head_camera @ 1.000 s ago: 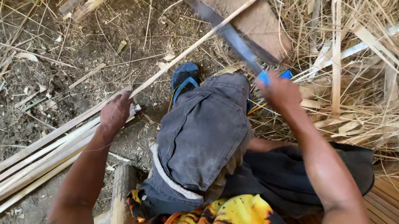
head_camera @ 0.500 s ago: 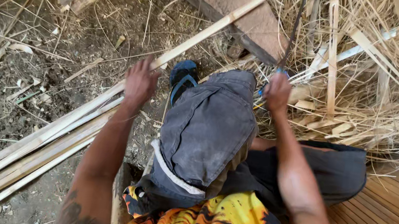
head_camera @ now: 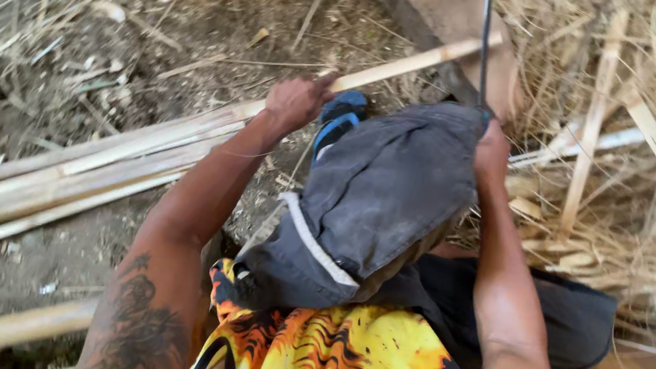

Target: The person sits on the ground and uses a machete to split long bamboo poles into thin strips. They hold the pole with one hand and repeatedly strike it with the machete to separate the material, placing the finished strips aside.

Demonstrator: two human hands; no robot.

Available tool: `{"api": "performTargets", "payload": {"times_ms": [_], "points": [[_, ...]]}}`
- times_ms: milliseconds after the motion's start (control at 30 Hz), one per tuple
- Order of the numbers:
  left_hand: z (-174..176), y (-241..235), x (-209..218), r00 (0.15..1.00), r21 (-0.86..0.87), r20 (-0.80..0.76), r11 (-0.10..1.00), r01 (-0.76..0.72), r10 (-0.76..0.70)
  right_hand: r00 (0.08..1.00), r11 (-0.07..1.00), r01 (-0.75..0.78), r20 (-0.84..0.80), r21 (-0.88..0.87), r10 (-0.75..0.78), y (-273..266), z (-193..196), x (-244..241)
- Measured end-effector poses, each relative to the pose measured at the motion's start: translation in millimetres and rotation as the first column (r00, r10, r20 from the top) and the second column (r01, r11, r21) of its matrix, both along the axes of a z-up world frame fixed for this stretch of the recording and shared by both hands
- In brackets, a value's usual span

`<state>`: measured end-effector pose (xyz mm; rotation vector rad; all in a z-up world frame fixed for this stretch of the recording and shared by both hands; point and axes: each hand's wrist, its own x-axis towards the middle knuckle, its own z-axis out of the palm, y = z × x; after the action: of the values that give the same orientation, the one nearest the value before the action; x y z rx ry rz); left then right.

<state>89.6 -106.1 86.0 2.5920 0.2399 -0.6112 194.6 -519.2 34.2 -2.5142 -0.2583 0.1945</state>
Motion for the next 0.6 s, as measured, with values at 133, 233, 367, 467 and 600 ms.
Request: {"api": "performTargets", "payload": {"times_ms": [133, 233, 367, 467, 600], "points": [[5, 29, -19, 0.999, 0.011, -0.034, 1.000, 0.002, -0.002, 0.967, 0.960, -0.187, -0.133, 0.210, 0.218, 9, 9, -5], [-10, 92, -56, 0.949, 0.209, -0.306, 0.968, 0.138, -0.069, 0.947, 0.934, -0.232, -0.158, 0.271, 0.281, 8, -1, -17], [-21, 161, -108, 0.767, 0.199, -0.636, 0.943, 0.268, -0.084, 0.929, 0.916, -0.264, -0.176, 0.301, 0.326, 10, -14, -21], [-49, 148, -121, 0.837, 0.087, -0.542, 0.985, 0.151, -0.080, 0.928, 0.915, -0.262, -0.181, 0.308, 0.327, 15, -20, -23], [-83, 134, -150, 0.925, 0.143, -0.376, 0.990, 0.006, 0.049, 0.931, 0.918, -0.263, -0.171, 0.297, 0.323, 22, -19, -11]]}}
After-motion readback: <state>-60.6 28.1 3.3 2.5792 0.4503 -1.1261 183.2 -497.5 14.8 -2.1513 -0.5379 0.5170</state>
